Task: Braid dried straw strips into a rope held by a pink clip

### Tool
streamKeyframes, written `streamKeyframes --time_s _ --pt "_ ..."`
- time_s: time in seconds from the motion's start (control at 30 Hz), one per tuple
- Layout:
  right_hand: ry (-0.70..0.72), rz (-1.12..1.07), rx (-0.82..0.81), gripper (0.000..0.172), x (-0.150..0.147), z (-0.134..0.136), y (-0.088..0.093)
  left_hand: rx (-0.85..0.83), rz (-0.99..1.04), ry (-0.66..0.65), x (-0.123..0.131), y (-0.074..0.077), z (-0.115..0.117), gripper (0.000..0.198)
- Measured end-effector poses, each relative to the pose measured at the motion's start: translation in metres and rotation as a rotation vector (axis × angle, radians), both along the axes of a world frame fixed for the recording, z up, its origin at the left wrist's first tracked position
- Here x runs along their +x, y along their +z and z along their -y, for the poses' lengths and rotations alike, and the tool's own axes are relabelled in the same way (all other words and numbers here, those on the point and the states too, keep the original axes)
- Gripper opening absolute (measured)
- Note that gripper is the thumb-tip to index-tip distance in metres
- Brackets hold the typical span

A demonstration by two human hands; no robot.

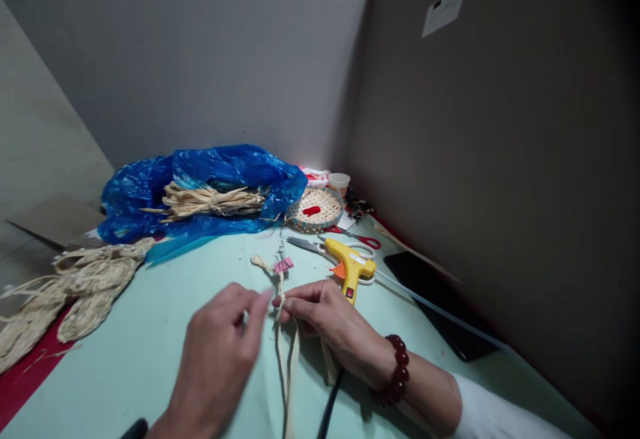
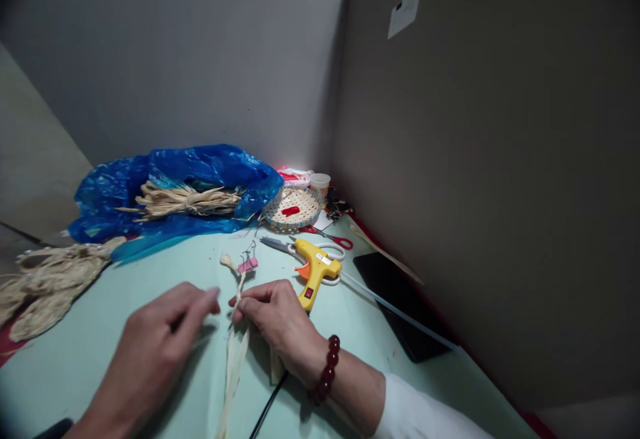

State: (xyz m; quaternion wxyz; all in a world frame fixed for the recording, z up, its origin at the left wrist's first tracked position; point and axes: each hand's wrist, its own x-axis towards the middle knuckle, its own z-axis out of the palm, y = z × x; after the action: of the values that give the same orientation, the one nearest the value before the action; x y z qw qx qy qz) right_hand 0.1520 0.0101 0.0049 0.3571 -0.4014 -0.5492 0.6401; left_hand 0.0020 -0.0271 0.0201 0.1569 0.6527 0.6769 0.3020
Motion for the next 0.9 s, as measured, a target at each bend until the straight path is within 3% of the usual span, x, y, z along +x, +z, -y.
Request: streamKeyframes --time_s 0.07,0.13,0.2,0.27,0.33,0.5,0.7,0.9 --pt "0.006 -0.010 -0.005 0.020 0.000 -0.001 -0.003 -0.054 0.257 0.084 -0.009 -0.001 -0.010 0.029" --pt "0.027 -0.039 -0.009 0.020 -0.001 -0.001 -0.004 -0.269 0.583 -0.104 -0.010 -0.006 -0.017 0.027" --pt "0.070 -0.073 -0.011 0.022 -0.001 -0.001 -0.004 -0.374 0.784 -0.283 -0.006 -0.012 -0.020 0.021" --pt "0.093 -0.087 -0.005 0.023 -0.001 -0.001 -0.003 -0.412 0.886 -0.331 0.000 -0.017 -0.020 0.019" --pt "0.082 -0.046 0.002 0.022 0.000 -0.002 -0.004 -0.435 0.933 -0.281 0.004 -0.018 -0.020 0.020" --pt "0.047 0.228 0.188 0.025 0.002 -0.004 -0.007 -0.485 0.773 -0.210 -0.001 -0.018 -0.020 0.022" --pt "0.051 0.497 0.474 0.027 0.003 0.003 0.000 -0.258 0.264 -0.233 -0.004 -0.024 -0.015 0.026" --pt "0.006 0.659 0.569 0.024 0.003 0.010 0.005 -0.198 0.194 -0.172 0.002 -0.021 -0.015 0.026"
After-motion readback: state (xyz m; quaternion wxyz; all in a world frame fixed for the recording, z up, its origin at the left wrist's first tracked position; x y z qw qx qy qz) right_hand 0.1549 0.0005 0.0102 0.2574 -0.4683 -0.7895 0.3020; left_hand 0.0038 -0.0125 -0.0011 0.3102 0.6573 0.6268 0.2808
